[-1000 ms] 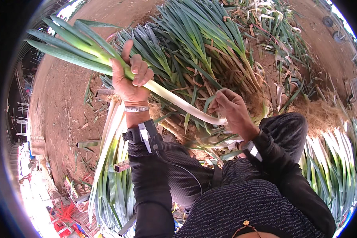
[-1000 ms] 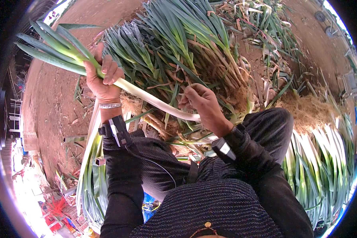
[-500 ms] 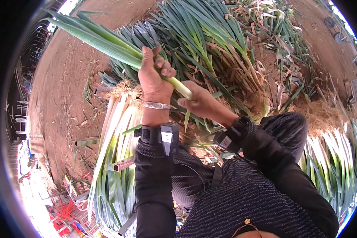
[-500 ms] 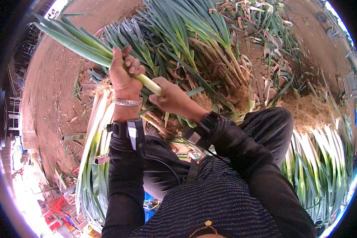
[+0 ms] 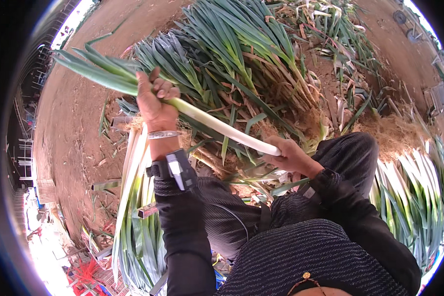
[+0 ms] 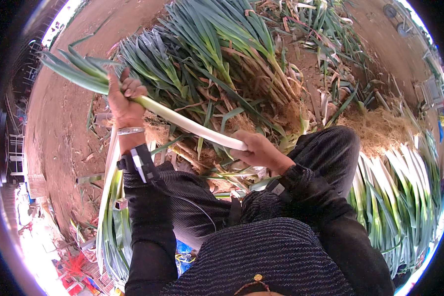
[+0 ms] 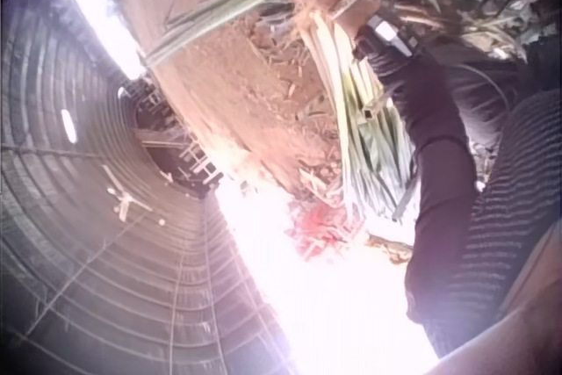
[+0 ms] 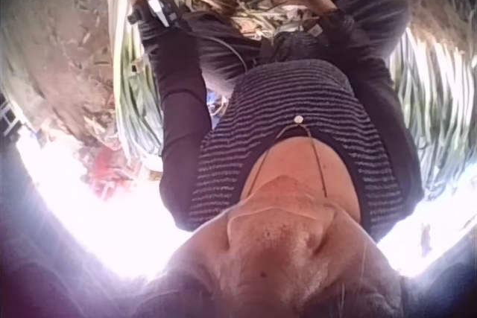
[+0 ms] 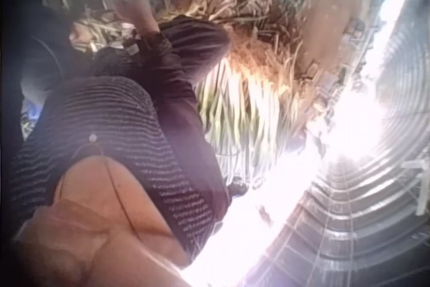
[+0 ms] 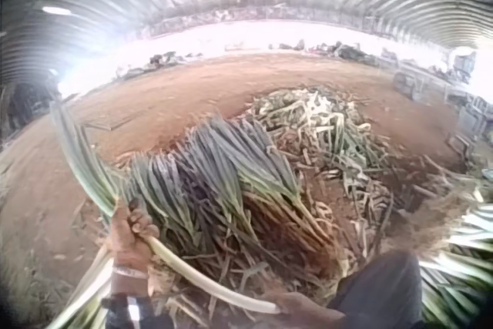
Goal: Peeling and cleaning outer layers of leeks by hand.
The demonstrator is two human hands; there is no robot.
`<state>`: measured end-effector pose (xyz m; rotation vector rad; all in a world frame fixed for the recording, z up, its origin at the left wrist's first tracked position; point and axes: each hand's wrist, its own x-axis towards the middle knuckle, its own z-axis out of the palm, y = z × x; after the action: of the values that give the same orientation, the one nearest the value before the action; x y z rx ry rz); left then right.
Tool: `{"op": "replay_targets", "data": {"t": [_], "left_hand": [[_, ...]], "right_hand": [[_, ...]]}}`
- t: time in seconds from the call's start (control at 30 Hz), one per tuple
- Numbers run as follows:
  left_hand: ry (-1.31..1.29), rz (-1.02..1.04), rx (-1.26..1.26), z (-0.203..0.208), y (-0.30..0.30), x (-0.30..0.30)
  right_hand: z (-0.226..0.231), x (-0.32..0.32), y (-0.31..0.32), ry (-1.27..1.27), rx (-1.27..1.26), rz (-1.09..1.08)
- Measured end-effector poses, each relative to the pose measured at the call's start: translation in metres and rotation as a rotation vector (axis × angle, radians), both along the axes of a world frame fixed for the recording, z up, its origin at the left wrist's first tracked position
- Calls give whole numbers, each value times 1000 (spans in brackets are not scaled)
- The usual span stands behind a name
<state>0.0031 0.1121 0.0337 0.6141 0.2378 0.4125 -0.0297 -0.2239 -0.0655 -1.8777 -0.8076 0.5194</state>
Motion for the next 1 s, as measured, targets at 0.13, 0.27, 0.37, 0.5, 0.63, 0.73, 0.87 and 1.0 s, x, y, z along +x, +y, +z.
{"op": "replay_targets", "data": {"t": [0.13,0.27,0.37,0.5,0.63,0.73,0.87,1.0], "left_hand": [[-12,28,-73,-1,32,-5],[68,113,-98,-1,35,-7],[104,177,-99,-3,33,-6],[112,326,-74,-3,28,-2],[55,236,-167,-8,40,-6],[17,170,-183,-11,52,-9],[-38,146,-221,-10,44,-9],[-36,169,-177,-5,36,-8]], "right_hand": [[6,-2,-14,-176,27,-75],[23,-7,-6,-279,138,-167],[25,-8,-6,-288,147,-262],[35,-3,-1,-403,238,-300],[52,7,4,-315,326,-302],[60,10,5,-350,365,-241],[68,9,3,-97,425,-170],[66,6,5,99,522,-182]]}}
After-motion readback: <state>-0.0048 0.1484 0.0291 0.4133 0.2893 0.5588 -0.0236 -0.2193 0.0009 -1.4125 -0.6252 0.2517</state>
